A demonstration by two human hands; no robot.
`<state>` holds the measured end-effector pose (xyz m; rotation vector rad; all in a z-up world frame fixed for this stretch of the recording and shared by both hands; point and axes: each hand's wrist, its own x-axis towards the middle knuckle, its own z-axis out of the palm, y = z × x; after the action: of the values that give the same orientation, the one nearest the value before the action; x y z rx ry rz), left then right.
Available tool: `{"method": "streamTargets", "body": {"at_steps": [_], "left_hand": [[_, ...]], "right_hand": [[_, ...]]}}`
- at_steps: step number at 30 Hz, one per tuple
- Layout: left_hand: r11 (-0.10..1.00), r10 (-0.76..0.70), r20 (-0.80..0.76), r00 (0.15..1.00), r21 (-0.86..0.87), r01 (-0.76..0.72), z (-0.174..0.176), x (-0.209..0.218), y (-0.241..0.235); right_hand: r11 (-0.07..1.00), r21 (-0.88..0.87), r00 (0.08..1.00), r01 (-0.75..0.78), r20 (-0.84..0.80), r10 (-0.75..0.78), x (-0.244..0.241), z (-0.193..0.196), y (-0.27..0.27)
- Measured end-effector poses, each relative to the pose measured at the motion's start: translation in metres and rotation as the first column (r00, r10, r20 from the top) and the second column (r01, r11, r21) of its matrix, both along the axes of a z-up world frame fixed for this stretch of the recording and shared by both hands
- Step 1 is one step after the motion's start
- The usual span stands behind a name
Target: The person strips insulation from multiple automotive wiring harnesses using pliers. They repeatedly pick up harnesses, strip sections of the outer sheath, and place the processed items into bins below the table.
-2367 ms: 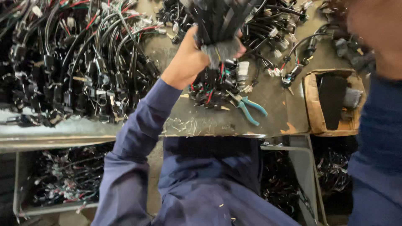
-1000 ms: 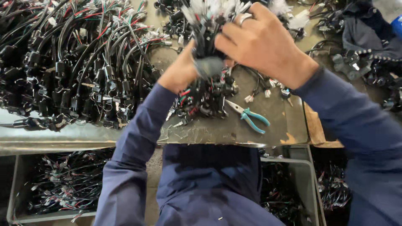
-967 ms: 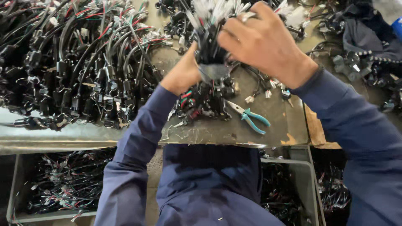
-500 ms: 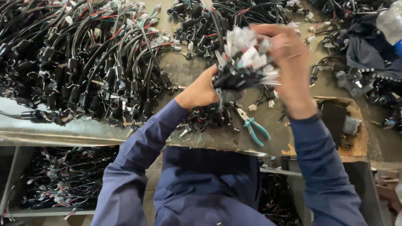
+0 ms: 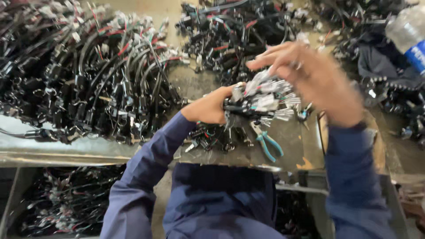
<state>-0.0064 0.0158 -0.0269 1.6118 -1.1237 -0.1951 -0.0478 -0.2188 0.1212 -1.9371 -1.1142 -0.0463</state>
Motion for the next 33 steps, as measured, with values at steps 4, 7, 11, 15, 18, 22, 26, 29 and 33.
{"method": "streamTargets", "body": {"at_steps": [4, 7, 11, 15, 18, 22, 26, 29, 33], "left_hand": [[0.998, 0.046, -0.05, 0.998, -0.05, -0.048, -0.008, -0.002, 0.004], [0.999, 0.047, -0.116, 0.992, -0.004, -0.047, -0.004, 0.002, -0.003], [0.942, 0.328, -0.089, 0.941, -0.047, -0.332, 0.016, -0.007, 0.014], [0.891, 0.37, -0.137, 0.919, -0.226, -0.393, 0.069, 0.003, 0.046], [0.853, 0.453, 0.128, 0.882, -0.348, -0.388, 0.088, 0.005, 0.04], [0.731, 0.559, 0.58, 0.592, -0.009, -0.682, 0.051, 0.001, -0.012], [0.684, 0.295, 0.684, 0.668, 0.337, -0.647, -0.04, 0.0, -0.075], [0.696, 0.251, 0.734, 0.631, 0.317, -0.645, -0.087, -0.001, -0.112], [0.745, 0.24, 0.741, 0.626, 0.273, -0.609, -0.104, 0.016, -0.131]], "right_hand": [[0.976, 0.195, 0.965, -0.099, -0.22, 0.142, -0.011, -0.018, 0.0], [0.988, 0.039, 0.932, 0.152, 0.327, -0.156, -0.007, -0.035, 0.005], [0.839, 0.384, 0.913, 0.385, -0.025, -0.407, -0.009, -0.091, -0.017], [0.818, 0.101, 0.791, 0.566, 0.212, -0.574, -0.044, -0.152, -0.061], [0.723, -0.358, 0.782, 0.59, 0.478, -0.401, -0.076, -0.207, -0.046], [0.539, -0.367, 0.652, 0.759, 0.431, -0.624, -0.095, -0.251, -0.042], [0.495, -0.408, 0.641, 0.767, 0.458, -0.616, -0.113, -0.27, -0.08], [0.52, -0.3, 0.598, 0.8, 0.474, -0.646, -0.11, -0.272, -0.097], [0.452, -0.196, 0.482, 0.87, 0.527, -0.7, -0.105, -0.282, -0.082]]}}
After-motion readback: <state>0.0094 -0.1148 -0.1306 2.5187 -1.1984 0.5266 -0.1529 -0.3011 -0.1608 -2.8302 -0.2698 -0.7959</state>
